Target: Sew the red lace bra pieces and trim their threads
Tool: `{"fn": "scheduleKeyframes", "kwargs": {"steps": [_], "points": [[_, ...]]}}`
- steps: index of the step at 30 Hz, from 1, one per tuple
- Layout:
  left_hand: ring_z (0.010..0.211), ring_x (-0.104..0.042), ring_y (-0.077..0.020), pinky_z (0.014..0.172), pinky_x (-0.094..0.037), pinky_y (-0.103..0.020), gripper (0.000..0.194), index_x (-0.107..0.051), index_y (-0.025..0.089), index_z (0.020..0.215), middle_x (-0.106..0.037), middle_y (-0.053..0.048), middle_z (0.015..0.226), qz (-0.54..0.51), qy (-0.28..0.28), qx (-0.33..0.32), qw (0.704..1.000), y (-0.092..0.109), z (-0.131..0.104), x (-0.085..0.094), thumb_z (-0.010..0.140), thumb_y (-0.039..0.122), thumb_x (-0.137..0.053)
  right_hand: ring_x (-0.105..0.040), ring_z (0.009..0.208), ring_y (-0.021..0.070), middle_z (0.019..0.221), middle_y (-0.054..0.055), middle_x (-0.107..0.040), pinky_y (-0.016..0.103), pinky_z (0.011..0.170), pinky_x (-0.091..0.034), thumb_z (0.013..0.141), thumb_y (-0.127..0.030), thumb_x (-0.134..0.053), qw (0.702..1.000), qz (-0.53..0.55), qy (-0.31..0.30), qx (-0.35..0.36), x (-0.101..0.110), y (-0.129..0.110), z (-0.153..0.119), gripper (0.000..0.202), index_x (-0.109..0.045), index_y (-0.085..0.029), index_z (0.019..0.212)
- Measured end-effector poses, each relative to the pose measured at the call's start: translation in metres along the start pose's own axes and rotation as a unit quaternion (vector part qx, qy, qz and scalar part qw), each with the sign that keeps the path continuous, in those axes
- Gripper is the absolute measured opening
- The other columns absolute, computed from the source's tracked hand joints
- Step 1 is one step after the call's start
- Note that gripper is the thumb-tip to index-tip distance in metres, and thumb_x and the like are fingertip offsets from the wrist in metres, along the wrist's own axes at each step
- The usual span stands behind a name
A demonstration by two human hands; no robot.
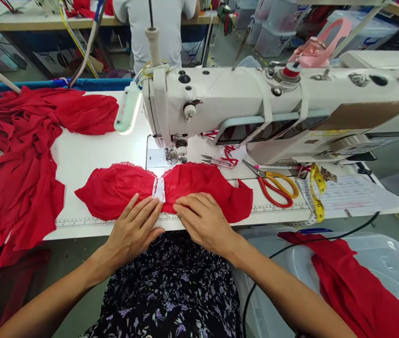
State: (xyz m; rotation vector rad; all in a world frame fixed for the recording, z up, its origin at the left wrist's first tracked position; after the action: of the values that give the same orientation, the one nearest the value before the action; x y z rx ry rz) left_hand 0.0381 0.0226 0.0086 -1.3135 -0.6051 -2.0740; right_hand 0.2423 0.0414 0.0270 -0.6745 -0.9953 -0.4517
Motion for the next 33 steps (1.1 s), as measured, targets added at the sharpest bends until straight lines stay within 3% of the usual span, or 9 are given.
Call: {"fn": "scheduleKeyframes", "kwargs": {"steps": [6, 15, 18, 21, 24, 26, 30, 31, 33], "points": [[0.114, -0.059, -0.0273, 0.121, -0.023, -0.055, 0.052, -0.053, 0.016, 0.140, -0.067, -0.012, 0.121, -0.001, -0.033, 0.059, 0.998, 0.001, 0.011, 0.001, 0.096, 0.043, -0.054, -0.055, 0.087, 0.0193, 0.097, 0.007, -0.069, 0.034, 0.077, -0.041, 0.095, -0.014, -0.053, 0.998, -0.057, -0.012, 0.011, -0.014, -0.006, 0.006, 0.024, -0.066, -0.017, 0.115], [0.108, -0.058, -0.0250, 0.120, -0.018, -0.062, 0.046, -0.053, 0.021, 0.141, -0.067, -0.009, 0.117, -0.009, -0.031, 0.090, 0.995, -0.001, 0.016, 0.002, 0.097, 0.034, -0.056, -0.058, 0.106, 0.0248, 0.113, 0.013, -0.065, 0.042, 0.090, -0.047, 0.088, -0.010, -0.062, 0.994, -0.059, 0.074, -0.052, 0.001, -0.002, -0.034, 0.037, -0.061, -0.017, 0.124], [0.108, -0.059, -0.0255, 0.118, -0.019, -0.065, 0.045, -0.053, 0.021, 0.140, -0.067, -0.010, 0.117, -0.023, -0.027, 0.095, 0.995, -0.001, 0.015, 0.002, 0.096, 0.032, -0.056, -0.059, 0.097, 0.0236, 0.105, 0.011, -0.067, 0.040, 0.084, -0.047, 0.088, -0.013, -0.065, 0.988, -0.077, 0.104, -0.088, 0.005, -0.007, -0.034, 0.036, -0.061, -0.017, 0.124], [0.113, -0.058, -0.0272, 0.113, -0.033, -0.061, 0.043, -0.056, 0.020, 0.136, -0.066, -0.012, 0.117, -0.058, 0.041, 0.114, 0.991, 0.007, 0.007, 0.011, 0.093, 0.021, -0.060, -0.060, 0.088, 0.0218, 0.098, 0.009, -0.069, 0.038, 0.078, -0.044, 0.090, -0.017, -0.064, 0.989, -0.082, 0.080, -0.097, -0.001, -0.010, -0.029, 0.031, -0.063, -0.016, 0.121], [0.103, -0.063, -0.0213, 0.095, -0.053, -0.039, 0.038, -0.062, 0.023, 0.127, -0.067, -0.009, 0.108, -0.218, 0.107, 0.171, 0.955, 0.022, -0.005, 0.019, 0.090, 0.011, -0.060, -0.060, 0.087, 0.0202, 0.097, 0.008, -0.071, 0.037, 0.078, -0.043, 0.093, -0.016, -0.061, 0.992, -0.040, 0.075, -0.095, -0.005, -0.008, -0.026, 0.028, -0.063, -0.017, 0.121], [0.099, -0.067, -0.0185, 0.090, -0.056, -0.033, 0.030, -0.064, 0.023, 0.122, -0.068, -0.008, 0.108, -0.421, 0.067, 0.283, 0.859, 0.031, -0.009, 0.015, 0.094, 0.016, -0.056, -0.061, 0.086, 0.0183, 0.095, 0.005, -0.071, 0.036, 0.079, -0.043, 0.093, -0.015, -0.060, 0.991, 0.024, 0.087, -0.101, -0.003, -0.003, -0.024, 0.026, -0.063, -0.019, 0.119], [0.112, -0.066, -0.0217, 0.106, -0.050, -0.040, 0.026, -0.065, 0.019, 0.115, -0.067, -0.011, 0.121, -0.749, 0.030, 0.478, 0.458, 0.052, 0.004, -0.001, 0.095, 0.035, -0.060, -0.062, 0.083, 0.0165, 0.092, 0.003, -0.070, 0.034, 0.078, -0.045, 0.094, -0.019, -0.060, 0.978, 0.137, 0.097, -0.122, 0.012, 0.002, -0.019, 0.022, -0.063, -0.022, 0.116], [0.113, -0.066, -0.0218, 0.109, -0.047, -0.041, 0.023, -0.066, 0.017, 0.107, -0.068, -0.010, 0.119, -0.786, 0.055, 0.488, 0.377, 0.055, 0.011, -0.003, 0.092, 0.035, -0.065, -0.062, 0.083, 0.0166, 0.092, 0.003, -0.070, 0.035, 0.079, -0.046, 0.095, -0.020, -0.060, 0.977, 0.148, 0.095, -0.124, 0.016, 0.001, -0.018, 0.022, -0.064, -0.022, 0.116], [0.111, -0.067, -0.0204, 0.112, -0.045, -0.041, 0.017, -0.065, 0.017, 0.091, -0.071, -0.007, 0.108, -0.819, 0.110, 0.493, 0.272, 0.057, 0.026, -0.006, 0.085, 0.029, -0.074, -0.063, 0.082, 0.0172, 0.090, 0.003, -0.071, 0.036, 0.079, -0.047, 0.095, -0.023, -0.059, 0.977, 0.151, 0.089, -0.120, 0.023, -0.002, -0.016, 0.022, -0.063, -0.023, 0.117]]}}
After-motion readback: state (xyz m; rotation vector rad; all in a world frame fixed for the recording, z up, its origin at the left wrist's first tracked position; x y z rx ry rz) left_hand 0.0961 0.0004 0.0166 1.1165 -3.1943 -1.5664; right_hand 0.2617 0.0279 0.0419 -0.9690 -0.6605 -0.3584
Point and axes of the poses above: each hand's wrist, its own z-axis towards the middle knuckle, its own x-axis out of the back of the hand, y = z × x, the point moved 3 cm from there along z, towards the middle knuckle
